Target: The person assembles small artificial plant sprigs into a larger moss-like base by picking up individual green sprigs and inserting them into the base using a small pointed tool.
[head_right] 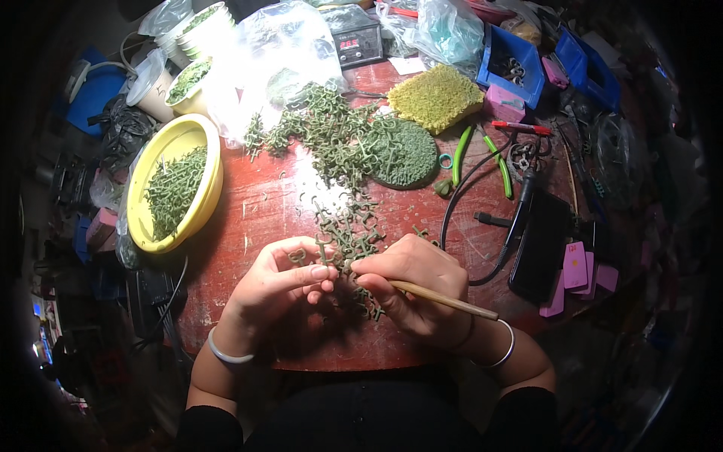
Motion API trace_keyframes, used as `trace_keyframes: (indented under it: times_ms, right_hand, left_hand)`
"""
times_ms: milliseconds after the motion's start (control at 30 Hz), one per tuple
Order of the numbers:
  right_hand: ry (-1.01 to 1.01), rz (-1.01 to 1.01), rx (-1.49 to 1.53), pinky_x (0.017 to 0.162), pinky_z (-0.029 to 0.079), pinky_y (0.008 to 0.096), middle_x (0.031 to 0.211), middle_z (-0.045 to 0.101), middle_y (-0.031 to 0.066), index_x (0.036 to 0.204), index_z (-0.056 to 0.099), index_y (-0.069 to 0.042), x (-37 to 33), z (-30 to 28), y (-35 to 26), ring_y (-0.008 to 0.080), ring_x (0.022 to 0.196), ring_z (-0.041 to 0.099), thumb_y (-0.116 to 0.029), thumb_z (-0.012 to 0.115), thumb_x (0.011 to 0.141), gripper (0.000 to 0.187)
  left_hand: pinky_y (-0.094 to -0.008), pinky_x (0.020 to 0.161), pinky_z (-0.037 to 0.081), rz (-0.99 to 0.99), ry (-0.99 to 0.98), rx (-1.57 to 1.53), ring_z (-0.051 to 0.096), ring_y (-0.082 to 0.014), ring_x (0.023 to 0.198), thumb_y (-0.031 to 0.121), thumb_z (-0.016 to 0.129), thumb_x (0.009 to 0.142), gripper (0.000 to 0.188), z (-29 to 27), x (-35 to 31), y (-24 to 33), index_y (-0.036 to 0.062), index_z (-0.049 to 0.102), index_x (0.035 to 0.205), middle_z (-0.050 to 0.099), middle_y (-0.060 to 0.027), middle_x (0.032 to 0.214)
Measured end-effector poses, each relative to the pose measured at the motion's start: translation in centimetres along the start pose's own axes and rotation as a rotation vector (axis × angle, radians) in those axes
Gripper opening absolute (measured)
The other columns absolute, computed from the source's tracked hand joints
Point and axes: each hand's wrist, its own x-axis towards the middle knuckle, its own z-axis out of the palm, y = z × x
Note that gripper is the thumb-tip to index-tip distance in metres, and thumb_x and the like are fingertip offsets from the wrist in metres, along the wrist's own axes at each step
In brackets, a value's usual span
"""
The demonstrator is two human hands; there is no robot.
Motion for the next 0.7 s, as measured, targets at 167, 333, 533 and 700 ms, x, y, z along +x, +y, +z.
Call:
trace_keyframes:
  times_ms: [167,333,533,700]
  right_hand:
    - [0.019,0.041,0.065,0.059,0.049,0.0327,0.085,0.071,0.0100,0.099,0.073,0.001,-0.24,-0.03,0.09,0.0219,0.067,0.064,-0.011,0.070,0.097,0.012]
    - [0.071,0.127,0.189,0.061,0.048,0.0312,0.086,0.070,0.0098,0.099,0.071,0.002,-0.22,-0.43,0.24,0.0193,0.069,0.062,-0.011,0.066,0.100,0.014]
    - [0.010,0.059,0.107,0.062,0.049,0.0323,0.087,0.071,0.0105,0.099,0.071,0.001,0.19,-0.09,0.43,0.0208,0.070,0.063,-0.010,0.067,0.100,0.013]
    - [-0.030,0.077,0.098,0.062,0.049,0.0337,0.087,0.071,0.0104,0.100,0.072,0.001,0.29,-0.19,0.28,0.0223,0.071,0.063,-0.011,0.068,0.098,0.012]
  left_hand:
    - [-0.0262,0.072,0.058,0.000,-0.004,0.001,0.071,-0.0181,0.092,0.001,0.069,0.096,0.028,-0.14,0.01,0.01,-0.0023,0.062,0.123,0.072,-0.0149,0.106]
    - [-0.0260,0.070,0.057,0.015,-0.029,-0.119,0.071,-0.0186,0.091,0.002,0.070,0.096,0.020,-0.46,0.06,-0.09,0.0019,0.061,0.114,0.072,-0.0153,0.104]
    - [-0.0264,0.069,0.057,0.003,-0.021,-0.093,0.072,-0.0189,0.090,0.003,0.070,0.096,0.018,-0.30,0.12,0.01,0.0027,0.060,0.111,0.072,-0.0157,0.103]
    - [-0.0263,0.069,0.057,0.006,-0.021,-0.089,0.072,-0.0189,0.090,0.003,0.070,0.096,0.018,-0.24,-0.01,0.05,0.0023,0.060,0.111,0.072,-0.0155,0.103]
